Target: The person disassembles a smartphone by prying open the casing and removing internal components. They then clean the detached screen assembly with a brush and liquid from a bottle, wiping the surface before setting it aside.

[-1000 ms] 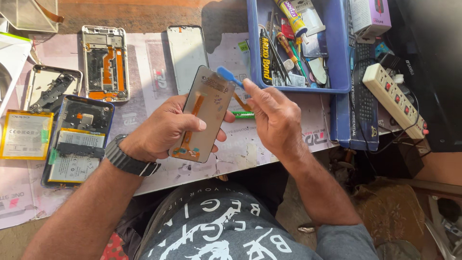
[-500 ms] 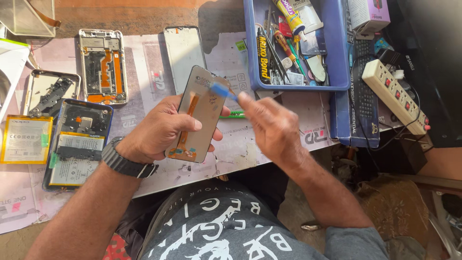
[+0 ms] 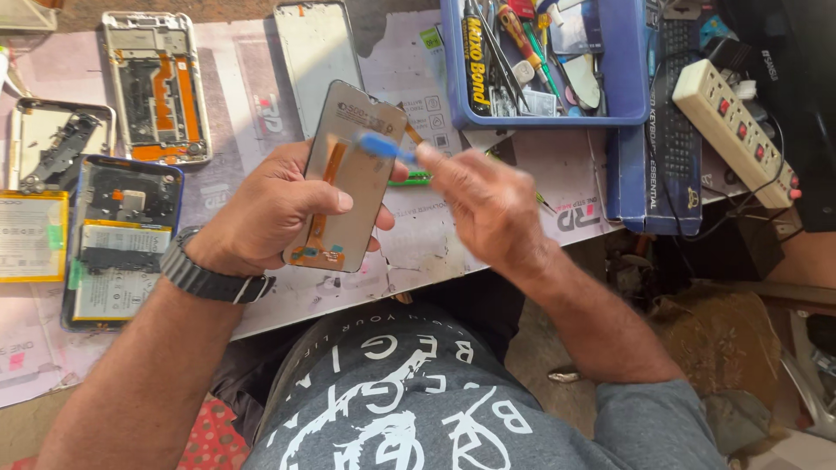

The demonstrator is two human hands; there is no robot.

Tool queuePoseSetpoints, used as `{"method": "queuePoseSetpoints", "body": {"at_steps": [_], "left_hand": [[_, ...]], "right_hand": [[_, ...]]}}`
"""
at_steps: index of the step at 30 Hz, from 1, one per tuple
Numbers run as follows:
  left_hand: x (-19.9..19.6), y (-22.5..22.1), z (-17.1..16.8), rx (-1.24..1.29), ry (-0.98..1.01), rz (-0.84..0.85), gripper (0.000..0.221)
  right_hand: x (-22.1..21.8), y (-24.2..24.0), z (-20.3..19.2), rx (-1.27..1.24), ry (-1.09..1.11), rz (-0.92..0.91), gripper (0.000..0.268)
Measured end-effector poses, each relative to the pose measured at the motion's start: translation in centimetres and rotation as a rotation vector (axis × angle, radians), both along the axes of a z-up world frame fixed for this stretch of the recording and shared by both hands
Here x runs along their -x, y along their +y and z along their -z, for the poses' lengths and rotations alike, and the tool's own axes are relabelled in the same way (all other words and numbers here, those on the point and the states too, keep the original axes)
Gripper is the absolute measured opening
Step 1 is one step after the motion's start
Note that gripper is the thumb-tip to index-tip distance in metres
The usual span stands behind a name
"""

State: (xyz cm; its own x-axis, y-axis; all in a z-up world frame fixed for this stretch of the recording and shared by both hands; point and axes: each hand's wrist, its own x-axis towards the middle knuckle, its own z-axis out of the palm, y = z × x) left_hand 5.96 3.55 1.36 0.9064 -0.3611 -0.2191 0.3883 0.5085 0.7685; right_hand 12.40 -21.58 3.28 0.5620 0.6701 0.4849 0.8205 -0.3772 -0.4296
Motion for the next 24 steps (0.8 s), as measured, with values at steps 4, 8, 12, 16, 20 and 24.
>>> {"method": "queuePoseSetpoints", "body": {"at_steps": [4, 8, 12, 16, 20, 24], "left_hand": [[0.1, 0.2, -0.2, 0.040, -0.003, -0.010, 0.057], [-0.2, 0.2, 0.2, 0.049, 0.000, 0.004, 0.057], [-0.1, 0.9, 0.5, 0.210, -0.038, 0.027, 0.058], [0.0, 0.5, 1.2, 0.140, 0.030, 0.045, 0.052], [0.0, 0.7, 0.7, 0.081, -0.036, 0.039, 0.052], [0.1, 0.4, 0.7, 0.096, -0.071, 0.040, 0.053]], "right_hand": [[-0.2, -0.6, -0.2, 0.054, -0.004, -0.078, 0.038], [-0.8, -1.6, 0.5, 0.067, -0.133, -0.132, 0.033], [-0.8, -1.6, 1.0, -0.008, -0.103, -0.134, 0.033], [0.0, -2.3, 0.5, 0.030, -0.016, -0.100, 0.037], [-0.2, -1.2, 0.1, 0.085, -0.039, -0.274, 0.039], [-0.4, -1.2, -0.1, 0.037, -0.021, -0.040, 0.035]]}}
